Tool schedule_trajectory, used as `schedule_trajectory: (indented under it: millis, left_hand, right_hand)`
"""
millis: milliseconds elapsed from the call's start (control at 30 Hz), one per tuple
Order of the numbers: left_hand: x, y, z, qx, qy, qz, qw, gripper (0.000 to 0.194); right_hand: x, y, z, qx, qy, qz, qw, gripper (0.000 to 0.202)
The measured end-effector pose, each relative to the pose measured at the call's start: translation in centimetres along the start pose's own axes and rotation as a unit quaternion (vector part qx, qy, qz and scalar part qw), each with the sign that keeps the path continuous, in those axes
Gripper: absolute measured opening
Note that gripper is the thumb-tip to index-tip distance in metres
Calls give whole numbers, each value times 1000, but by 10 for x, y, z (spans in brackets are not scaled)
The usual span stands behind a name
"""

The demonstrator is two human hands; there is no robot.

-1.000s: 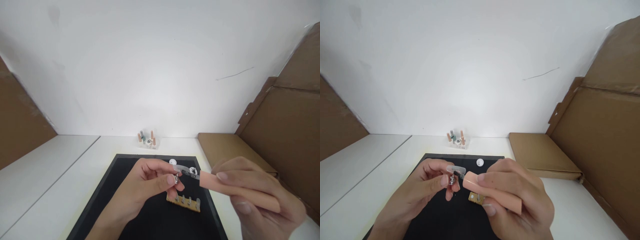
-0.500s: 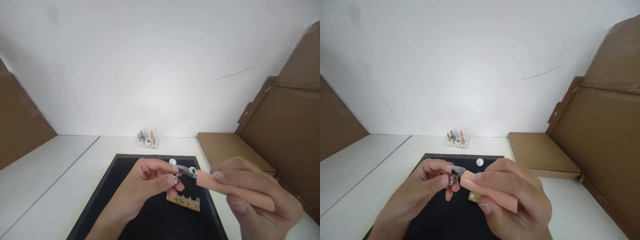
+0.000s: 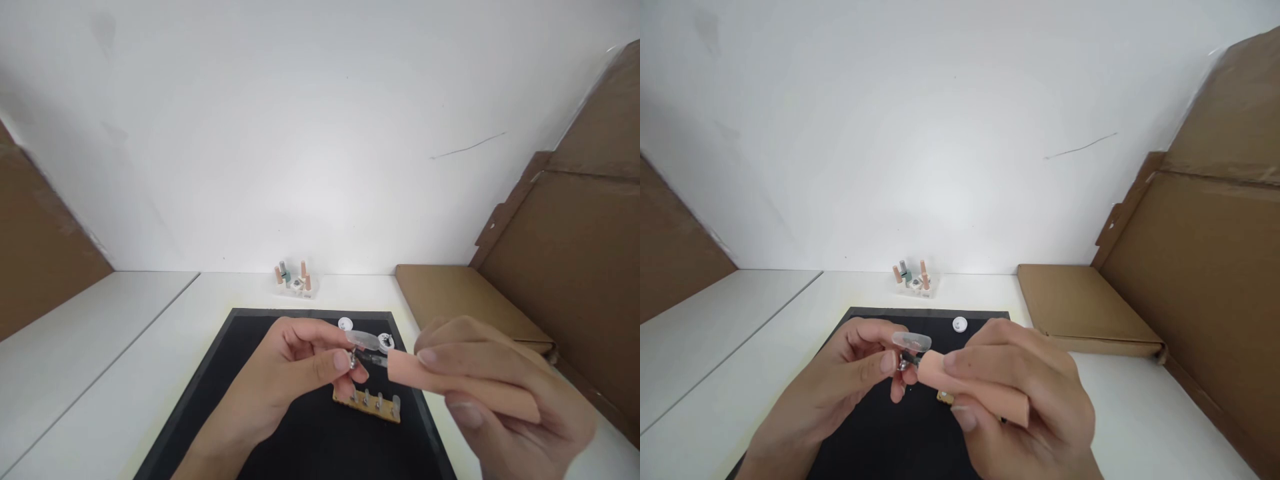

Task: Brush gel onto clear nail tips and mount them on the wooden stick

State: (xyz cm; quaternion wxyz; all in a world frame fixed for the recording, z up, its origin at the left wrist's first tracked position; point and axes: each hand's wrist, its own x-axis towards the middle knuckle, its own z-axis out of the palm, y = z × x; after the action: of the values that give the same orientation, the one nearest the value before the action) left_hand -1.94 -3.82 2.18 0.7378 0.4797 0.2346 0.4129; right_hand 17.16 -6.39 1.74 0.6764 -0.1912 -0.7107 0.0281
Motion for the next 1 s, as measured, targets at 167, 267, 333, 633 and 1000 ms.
schedule_trajectory:
  millis: [167,267,333,633,1000]
  left_hand:
    - [0,0,0,12,2,-9,1000,17]
    - [-1,1,1,8,5,-8,1000,17]
    - [0,1,0,-2,3,-5,1000,14]
    - [0,3,2,-5,-3,-13,1000,13]
    - [1,1,-1,-12,-11,-4,1000,11]
  right_hand:
    - [1,1,-1,4,10,-1,1000,17]
    - [2,0,-1,-2,-1,-3,1000,17]
    - [1,-1,-1,-3,0,5,1000,14]
    - [3,-2,1,6,2,-2,1000,15]
    - [3,-2,-1,6,-17,4,1000,15]
